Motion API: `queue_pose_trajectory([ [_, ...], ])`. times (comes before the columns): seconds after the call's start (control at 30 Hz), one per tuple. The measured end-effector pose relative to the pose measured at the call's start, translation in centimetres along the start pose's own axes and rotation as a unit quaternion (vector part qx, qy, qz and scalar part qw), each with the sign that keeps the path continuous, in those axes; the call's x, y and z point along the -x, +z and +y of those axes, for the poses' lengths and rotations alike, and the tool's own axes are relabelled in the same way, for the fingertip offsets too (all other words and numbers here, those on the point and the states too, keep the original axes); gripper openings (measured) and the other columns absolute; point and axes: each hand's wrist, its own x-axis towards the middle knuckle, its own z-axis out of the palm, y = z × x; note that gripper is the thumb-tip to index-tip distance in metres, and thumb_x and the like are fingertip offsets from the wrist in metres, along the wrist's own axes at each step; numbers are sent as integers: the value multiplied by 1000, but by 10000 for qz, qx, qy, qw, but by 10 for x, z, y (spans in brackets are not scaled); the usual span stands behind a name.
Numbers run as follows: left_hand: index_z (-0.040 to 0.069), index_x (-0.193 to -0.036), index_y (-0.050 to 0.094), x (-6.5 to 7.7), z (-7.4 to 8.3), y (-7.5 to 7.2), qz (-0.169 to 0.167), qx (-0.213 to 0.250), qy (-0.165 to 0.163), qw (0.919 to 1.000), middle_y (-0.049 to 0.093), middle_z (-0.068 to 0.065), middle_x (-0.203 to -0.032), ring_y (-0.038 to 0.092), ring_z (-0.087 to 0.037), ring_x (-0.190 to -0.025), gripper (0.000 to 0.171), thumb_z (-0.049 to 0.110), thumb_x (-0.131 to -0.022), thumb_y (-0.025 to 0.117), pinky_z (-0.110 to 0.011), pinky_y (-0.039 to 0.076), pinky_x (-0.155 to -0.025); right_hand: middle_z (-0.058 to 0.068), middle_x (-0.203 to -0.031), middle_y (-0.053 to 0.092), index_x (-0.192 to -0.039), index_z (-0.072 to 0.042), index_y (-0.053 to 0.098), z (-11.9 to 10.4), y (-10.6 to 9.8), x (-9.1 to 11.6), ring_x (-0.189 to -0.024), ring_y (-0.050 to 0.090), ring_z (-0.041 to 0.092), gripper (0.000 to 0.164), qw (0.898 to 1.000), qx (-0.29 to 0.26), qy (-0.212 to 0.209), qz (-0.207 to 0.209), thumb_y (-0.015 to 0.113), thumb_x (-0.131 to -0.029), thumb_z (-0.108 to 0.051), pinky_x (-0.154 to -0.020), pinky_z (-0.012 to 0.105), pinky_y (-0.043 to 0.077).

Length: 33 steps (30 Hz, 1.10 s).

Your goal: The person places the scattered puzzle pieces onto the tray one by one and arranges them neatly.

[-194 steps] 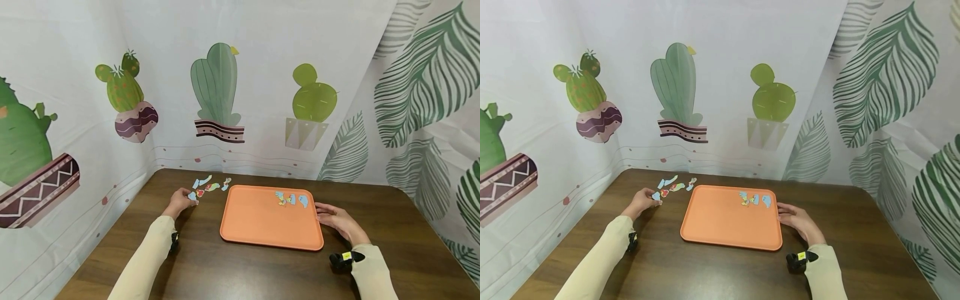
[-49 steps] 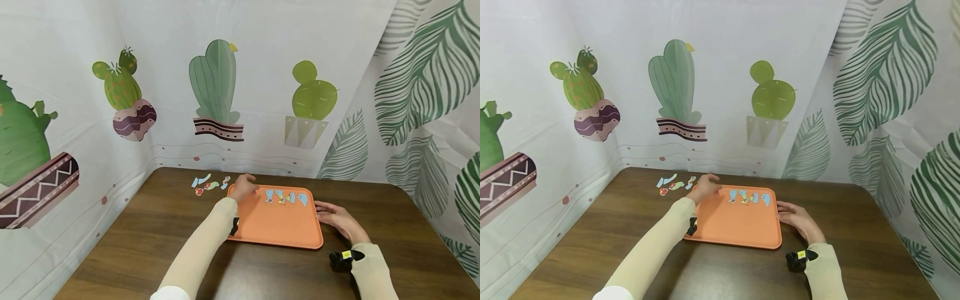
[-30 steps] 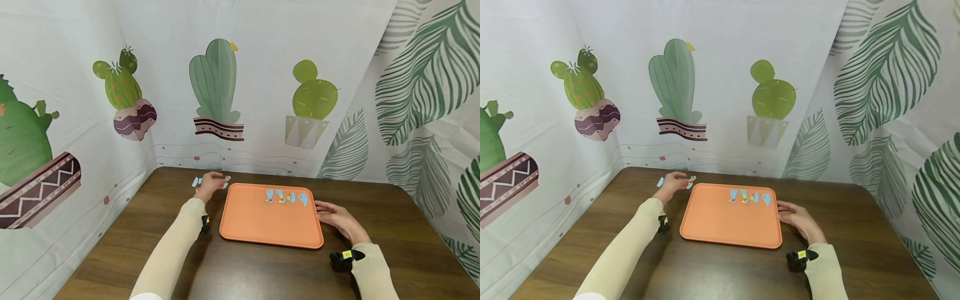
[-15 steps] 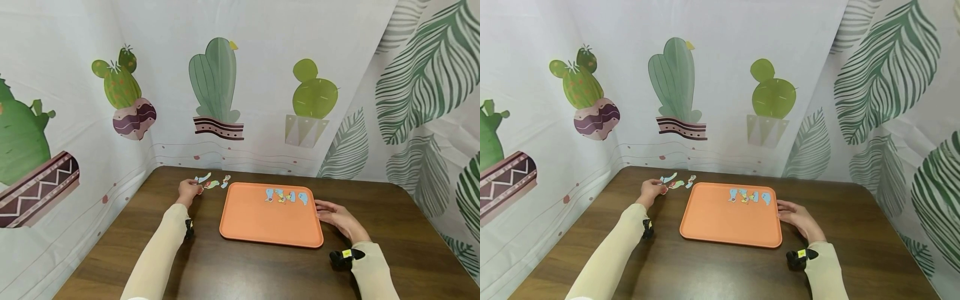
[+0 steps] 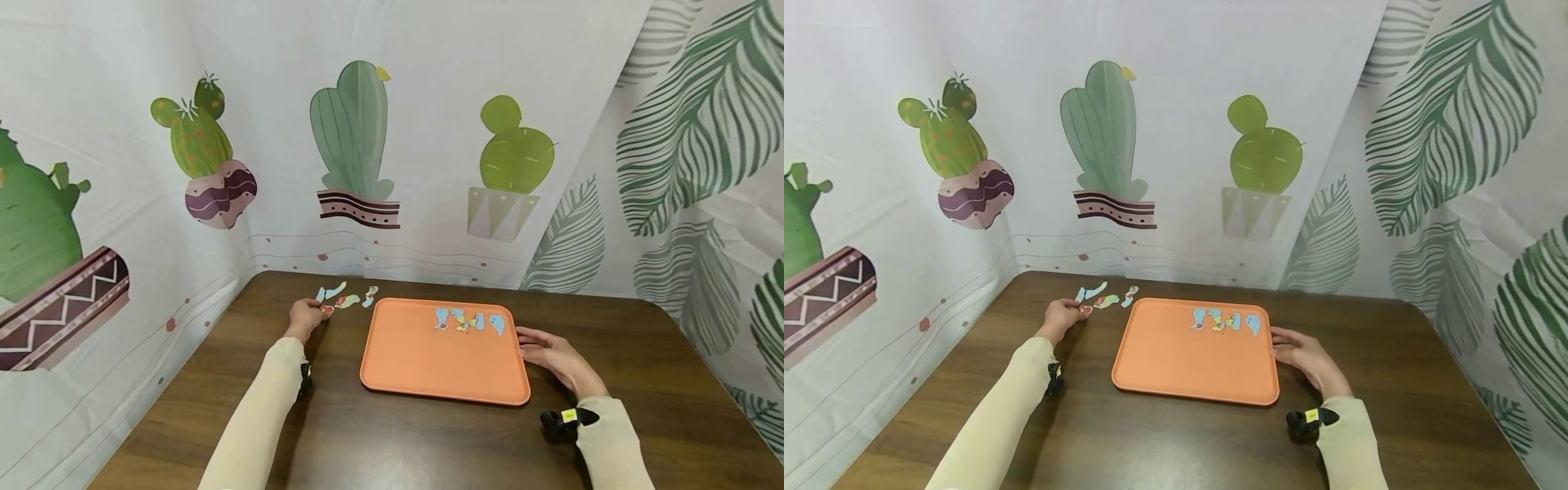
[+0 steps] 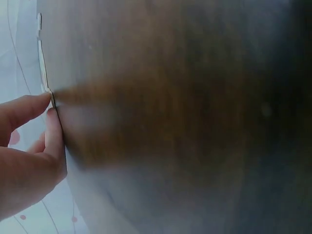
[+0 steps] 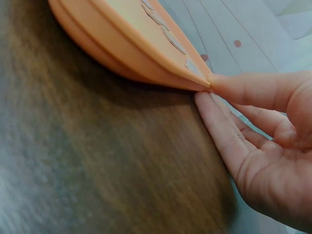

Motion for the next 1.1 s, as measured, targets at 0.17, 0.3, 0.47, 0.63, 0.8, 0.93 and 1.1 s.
queue_pose_trajectory([
  [0.17,-11,-105,64,-1,-1,-1,-85,-405,272,9988,60,-27,-109,51,-35,-101,31,-1,-78,73,-43,45,-90,27,-133,46,-147,7,28,1,-1,-1,-98,62,6,64,10000,-4,-43,-7,61,-94,-6,-87,25,53],
  [0.3,-10,-101,65,-3,-4,-1,-92,-615,480,9969,63,-23,-98,52,-33,-94,28,-1,-77,74,-41,46,-84,26,-133,47,-147,7,28,2,-1,-1,-98,62,6,64,10000,18,-38,-8,61,-94,-7,-87,25,53],
  [0.47,-8,-101,61,-5,-4,1,-107,-629,681,9956,64,-18,-87,56,-29,-83,31,-6,-73,74,-32,46,-72,25,-132,48,-147,7,28,1,-1,-1,-98,62,6,64,10000,32,-35,2,61,-94,-7,-87,25,53],
  [0.63,-5,-103,58,-4,-2,1,-144,-522,766,9956,63,-16,-83,56,-24,-75,37,-11,-70,73,-25,43,-62,25,-133,48,-147,7,29,2,-1,-1,-99,62,7,65,9999,100,-15,33,62,-94,-9,-87,26,53],
  [0.8,-3,-105,59,-3,-1,2,-180,-525,839,9949,60,-13,-79,53,-22,-71,36,-10,-72,71,-23,41,-57,26,-135,46,-147,5,30,2,0,-2,-102,62,9,65,9999,170,3,23,63,-94,-11,-88,27,53],
  [0.93,-4,-107,59,-4,-2,5,-242,-160,834,9961,61,-16,-81,55,-18,-67,33,-10,-76,67,-21,45,-56,25,-135,47,-147,5,31,2,0,-2,-103,62,10,64,9998,212,47,49,63,-94,-12,-89,27,53],
  [1.1,-8,-113,58,-4,0,8,-607,922,553,9923,62,-20,-81,60,-15,-62,34,-16,-80,59,-26,56,-61,26,-136,46,-148,4,30,2,-1,-2,-104,61,11,64,9996,260,63,55,62,-95,-13,-90,28,52],
])
